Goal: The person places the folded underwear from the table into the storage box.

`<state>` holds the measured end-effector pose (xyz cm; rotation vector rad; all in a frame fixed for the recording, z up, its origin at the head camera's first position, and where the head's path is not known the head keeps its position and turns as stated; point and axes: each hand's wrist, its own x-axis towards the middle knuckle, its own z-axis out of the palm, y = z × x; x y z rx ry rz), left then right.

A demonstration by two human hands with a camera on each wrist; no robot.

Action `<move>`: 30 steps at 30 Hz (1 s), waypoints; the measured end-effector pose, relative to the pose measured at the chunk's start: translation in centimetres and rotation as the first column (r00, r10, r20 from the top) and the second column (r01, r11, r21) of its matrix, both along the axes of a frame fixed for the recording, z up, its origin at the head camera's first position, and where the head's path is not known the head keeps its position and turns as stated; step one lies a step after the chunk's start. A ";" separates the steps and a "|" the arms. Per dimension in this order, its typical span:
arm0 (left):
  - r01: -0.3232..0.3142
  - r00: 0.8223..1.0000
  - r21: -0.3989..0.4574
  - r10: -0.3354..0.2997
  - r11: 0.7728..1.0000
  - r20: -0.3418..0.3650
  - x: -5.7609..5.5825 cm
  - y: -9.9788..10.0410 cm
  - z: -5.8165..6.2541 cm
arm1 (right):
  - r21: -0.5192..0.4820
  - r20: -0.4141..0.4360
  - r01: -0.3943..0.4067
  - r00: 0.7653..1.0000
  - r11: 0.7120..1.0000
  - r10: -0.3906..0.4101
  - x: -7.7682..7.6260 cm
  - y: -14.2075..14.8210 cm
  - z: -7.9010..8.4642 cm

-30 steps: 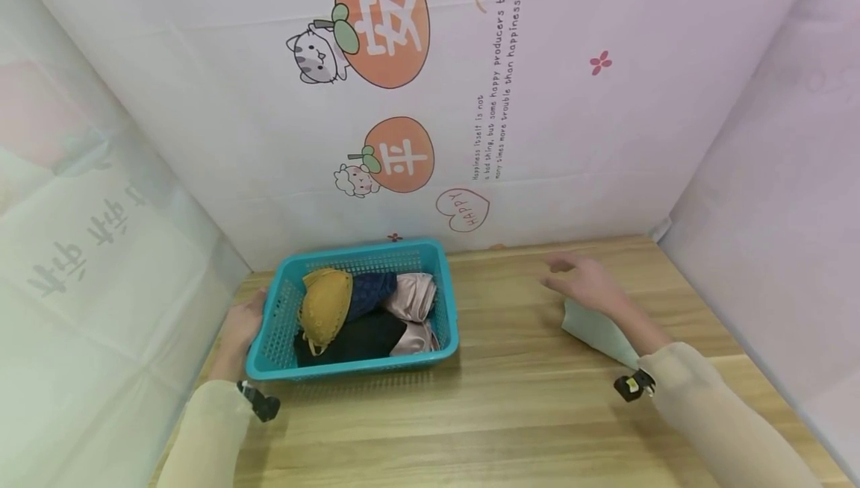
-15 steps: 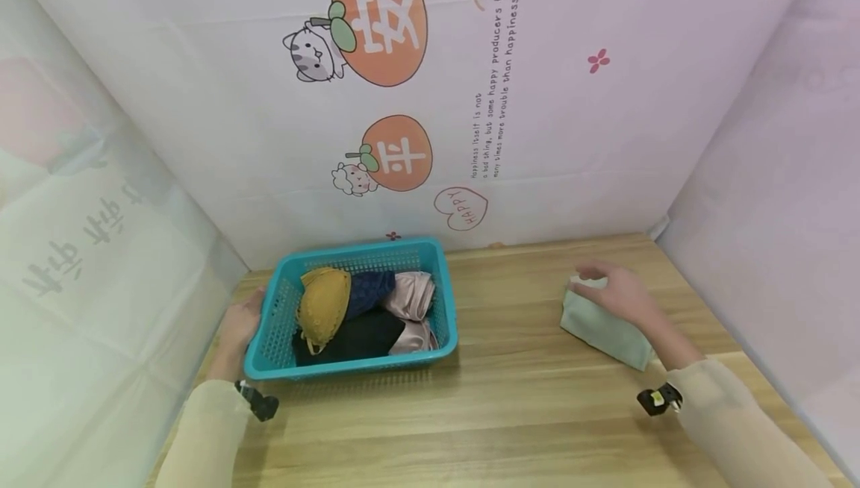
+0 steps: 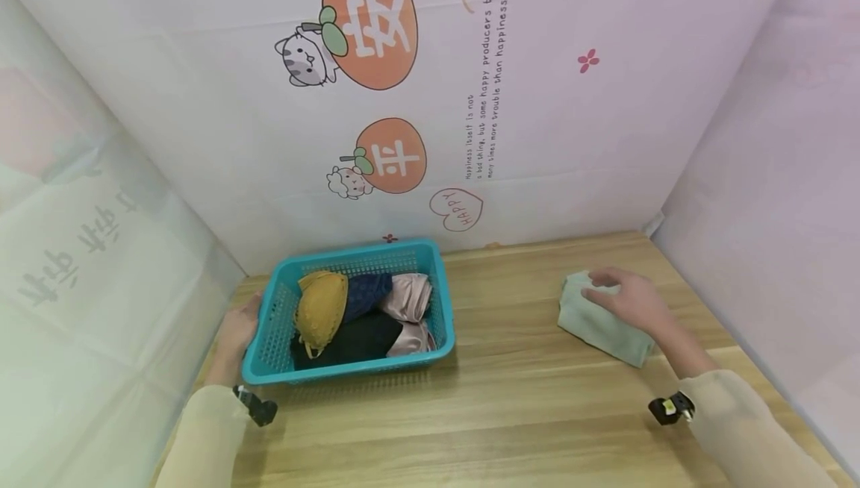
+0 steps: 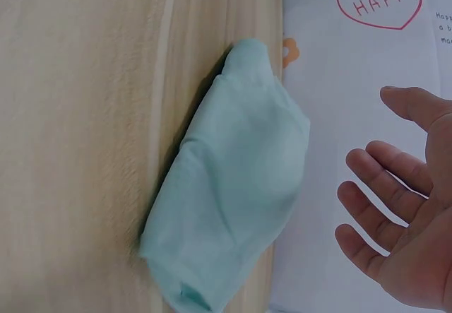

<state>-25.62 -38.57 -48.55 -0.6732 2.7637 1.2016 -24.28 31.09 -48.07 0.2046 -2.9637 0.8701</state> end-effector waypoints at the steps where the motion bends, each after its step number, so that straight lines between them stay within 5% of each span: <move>1: -0.003 1.000 -0.002 0.003 1.000 0.000 0.0 0.0 0.0 | 0.002 -0.001 0.003 1.000 1.000 -0.003 0.1 0.1 0.0; 30: 0.005 1.000 0.009 -0.005 1.000 -0.014 0.6 0.4 0.2 | 0.182 0.064 0.050 0.996 0.982 -0.063 1.4 2.8 -5.0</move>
